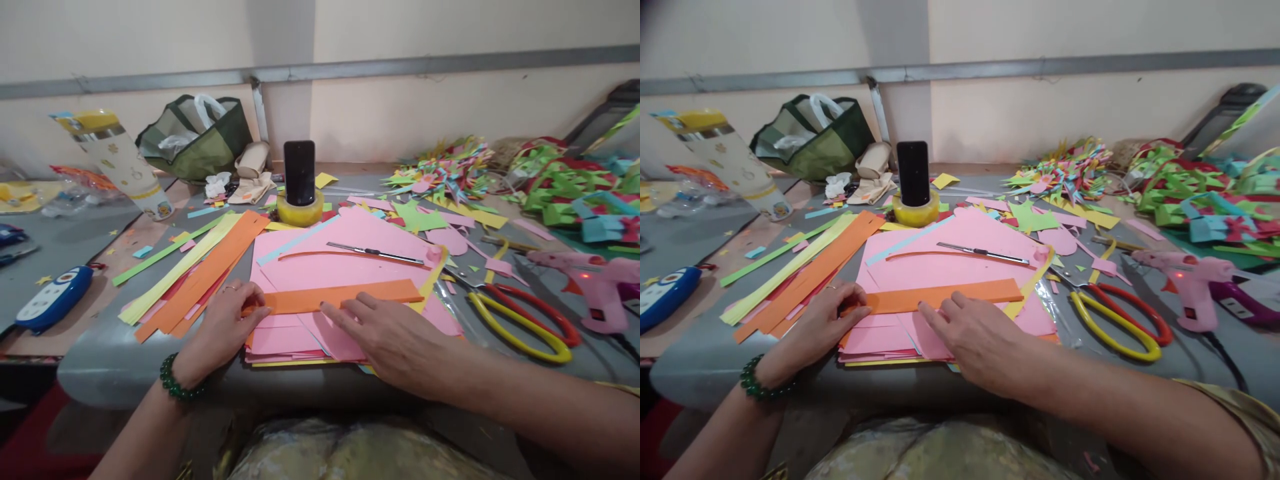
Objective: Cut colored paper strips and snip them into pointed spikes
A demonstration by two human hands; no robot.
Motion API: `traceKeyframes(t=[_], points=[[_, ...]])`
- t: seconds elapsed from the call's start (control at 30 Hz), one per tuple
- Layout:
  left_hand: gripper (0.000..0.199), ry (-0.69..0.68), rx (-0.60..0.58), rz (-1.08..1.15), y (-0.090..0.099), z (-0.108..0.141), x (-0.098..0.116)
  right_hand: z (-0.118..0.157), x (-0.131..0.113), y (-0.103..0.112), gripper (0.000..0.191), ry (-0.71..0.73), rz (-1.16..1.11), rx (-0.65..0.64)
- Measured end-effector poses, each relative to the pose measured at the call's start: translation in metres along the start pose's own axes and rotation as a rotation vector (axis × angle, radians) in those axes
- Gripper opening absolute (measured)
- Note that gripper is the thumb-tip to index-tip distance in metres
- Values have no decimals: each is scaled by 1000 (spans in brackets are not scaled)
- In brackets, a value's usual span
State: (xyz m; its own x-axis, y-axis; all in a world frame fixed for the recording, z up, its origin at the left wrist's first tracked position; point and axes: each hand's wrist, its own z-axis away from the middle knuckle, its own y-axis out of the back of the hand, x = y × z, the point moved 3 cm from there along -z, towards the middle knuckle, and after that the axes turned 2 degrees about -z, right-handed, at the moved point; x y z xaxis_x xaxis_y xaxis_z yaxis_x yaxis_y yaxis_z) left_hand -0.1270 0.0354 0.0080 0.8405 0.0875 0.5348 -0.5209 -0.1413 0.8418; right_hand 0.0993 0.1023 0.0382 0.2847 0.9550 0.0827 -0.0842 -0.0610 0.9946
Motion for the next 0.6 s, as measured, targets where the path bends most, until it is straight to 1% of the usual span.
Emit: traceKeyframes(t=[0.03,0.07,0.17,0.27,0.37,0.47,0.53,0.6], points=[[17,5,1,-1,0,0,0,-1,-3,1,58,11,29,-2],[17,7,2,-3,0,0,0,-3,-6,2,56,24,60,-12],[15,8,3,-16,-1,0,1,-9,-12,2,37,33,138,-38],[13,9,9,-22,-3,1,-1,-16,-12,3,31,27,154,-33],[11,7,14,-20,-4,1,-1,-24,-11,4,29,74,79,-61],[9,15,16,-33,-4,0,-1,-31,-10,6,21,127,-37,-99],[9,15,18,-45,-4,0,0,-33,-10,7,18,137,-98,-99],[9,5,24,-51,-4,0,0,-33,-11,9,22,147,-123,-77]])
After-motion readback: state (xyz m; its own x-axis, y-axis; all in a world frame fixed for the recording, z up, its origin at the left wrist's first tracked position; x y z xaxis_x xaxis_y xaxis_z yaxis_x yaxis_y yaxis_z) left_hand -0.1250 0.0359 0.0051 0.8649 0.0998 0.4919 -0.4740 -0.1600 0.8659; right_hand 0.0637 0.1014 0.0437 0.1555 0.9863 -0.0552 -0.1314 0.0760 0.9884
